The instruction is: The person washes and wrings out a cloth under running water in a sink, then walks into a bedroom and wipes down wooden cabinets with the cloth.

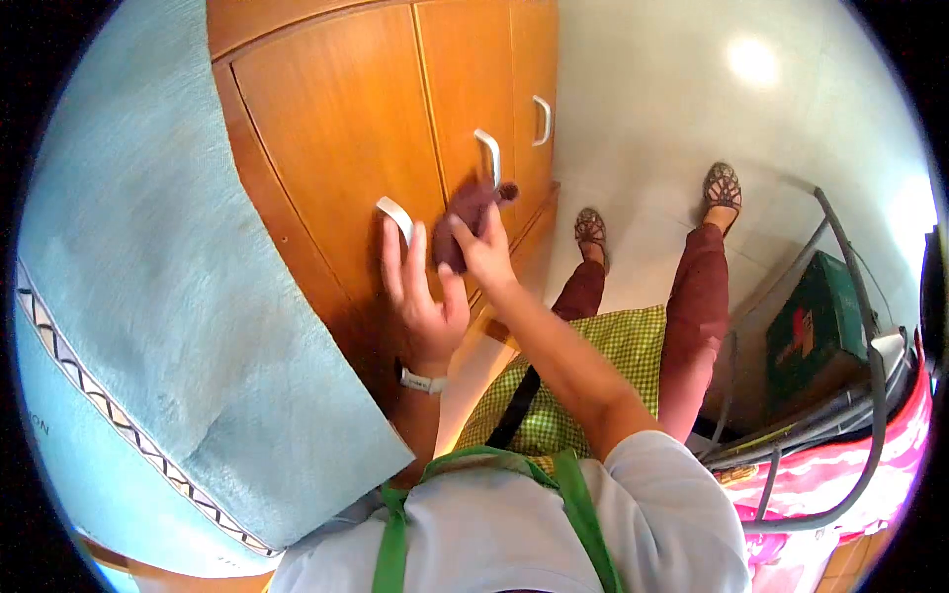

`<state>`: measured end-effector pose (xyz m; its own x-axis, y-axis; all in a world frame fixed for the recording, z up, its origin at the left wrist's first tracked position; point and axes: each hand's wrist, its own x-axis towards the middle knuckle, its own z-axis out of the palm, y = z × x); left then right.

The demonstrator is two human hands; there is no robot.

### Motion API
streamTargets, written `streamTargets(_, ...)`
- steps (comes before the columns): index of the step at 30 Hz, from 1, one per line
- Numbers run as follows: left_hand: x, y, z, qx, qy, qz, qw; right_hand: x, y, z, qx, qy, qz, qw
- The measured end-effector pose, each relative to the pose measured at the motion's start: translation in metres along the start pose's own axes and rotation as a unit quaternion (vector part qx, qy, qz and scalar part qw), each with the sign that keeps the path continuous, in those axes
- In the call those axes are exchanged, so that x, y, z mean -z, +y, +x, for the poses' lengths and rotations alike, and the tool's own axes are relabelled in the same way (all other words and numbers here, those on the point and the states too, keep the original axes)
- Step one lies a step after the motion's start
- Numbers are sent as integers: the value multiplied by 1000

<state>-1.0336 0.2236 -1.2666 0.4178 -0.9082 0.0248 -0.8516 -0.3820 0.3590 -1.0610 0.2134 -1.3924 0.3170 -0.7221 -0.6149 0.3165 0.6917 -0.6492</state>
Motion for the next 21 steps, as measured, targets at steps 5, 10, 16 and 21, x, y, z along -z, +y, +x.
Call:
streamTargets(5, -1, 13, 21, -44, 69, 76, 994, -24, -59, 19, 78, -83, 32, 993)
streamTargets(10, -44, 2, 24, -92, 101, 118, 984, 48, 41, -10, 13, 16, -29, 999)
streamTargets(16, -101, -14, 37, -62, 128, 99, 985, 123, 137, 89, -365, 126, -112, 916)
streamTargets(21, -152, -50, 58, -64, 114, 133, 982, 163, 171, 248, -285, 91, -273, 914)
